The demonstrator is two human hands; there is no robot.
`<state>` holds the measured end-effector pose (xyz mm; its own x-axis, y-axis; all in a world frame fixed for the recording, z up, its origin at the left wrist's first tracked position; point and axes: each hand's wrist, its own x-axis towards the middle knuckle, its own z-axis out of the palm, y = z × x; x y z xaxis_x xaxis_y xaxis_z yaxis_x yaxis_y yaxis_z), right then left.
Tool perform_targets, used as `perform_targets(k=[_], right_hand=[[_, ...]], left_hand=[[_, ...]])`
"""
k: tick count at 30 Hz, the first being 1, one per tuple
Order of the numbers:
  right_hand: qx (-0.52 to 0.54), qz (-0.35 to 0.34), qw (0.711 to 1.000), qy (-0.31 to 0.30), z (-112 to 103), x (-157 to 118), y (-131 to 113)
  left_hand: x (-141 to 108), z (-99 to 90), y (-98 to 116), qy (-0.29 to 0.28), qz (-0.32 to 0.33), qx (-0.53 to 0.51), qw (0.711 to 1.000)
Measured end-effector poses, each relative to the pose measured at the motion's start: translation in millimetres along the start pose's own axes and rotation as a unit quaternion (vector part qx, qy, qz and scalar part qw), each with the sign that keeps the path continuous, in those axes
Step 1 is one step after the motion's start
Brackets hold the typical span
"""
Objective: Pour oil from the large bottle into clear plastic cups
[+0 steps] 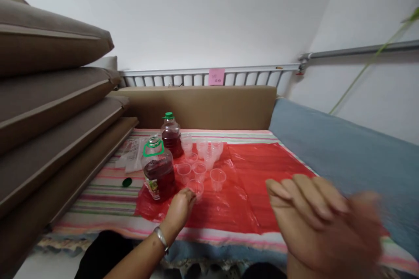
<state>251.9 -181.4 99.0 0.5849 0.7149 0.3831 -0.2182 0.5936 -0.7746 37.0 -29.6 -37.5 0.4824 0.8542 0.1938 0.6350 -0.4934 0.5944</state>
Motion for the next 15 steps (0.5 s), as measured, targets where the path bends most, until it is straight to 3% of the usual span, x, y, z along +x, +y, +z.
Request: perform_targets(k=[3,7,11,13,15], right_hand=[[0.104,0.034,0.994,-0.021,35,26,31],[0.113,0.093,0.988,-0.050,52,33,70],[-0.009,0.128,0.988,-0.081,68,37,104],[-0.104,0.124,0.977,-0.138,84,38,117],[-0.193,0.075,0.951,-0.229,107,40,128]], left_hand=[[5,4.3,2,0.005,0.002,-0.016,1.000],[11,15.7,-3,-0.005,-0.006,-0.022,1.000],[-3,8.6,-11,0.001,0.016,-0.046,0.999],[-23,-3.8,-21,0.014,0.033,-0.081,0.996],[-50,-18.2,-37,0.036,0.021,-0.132,0.990]])
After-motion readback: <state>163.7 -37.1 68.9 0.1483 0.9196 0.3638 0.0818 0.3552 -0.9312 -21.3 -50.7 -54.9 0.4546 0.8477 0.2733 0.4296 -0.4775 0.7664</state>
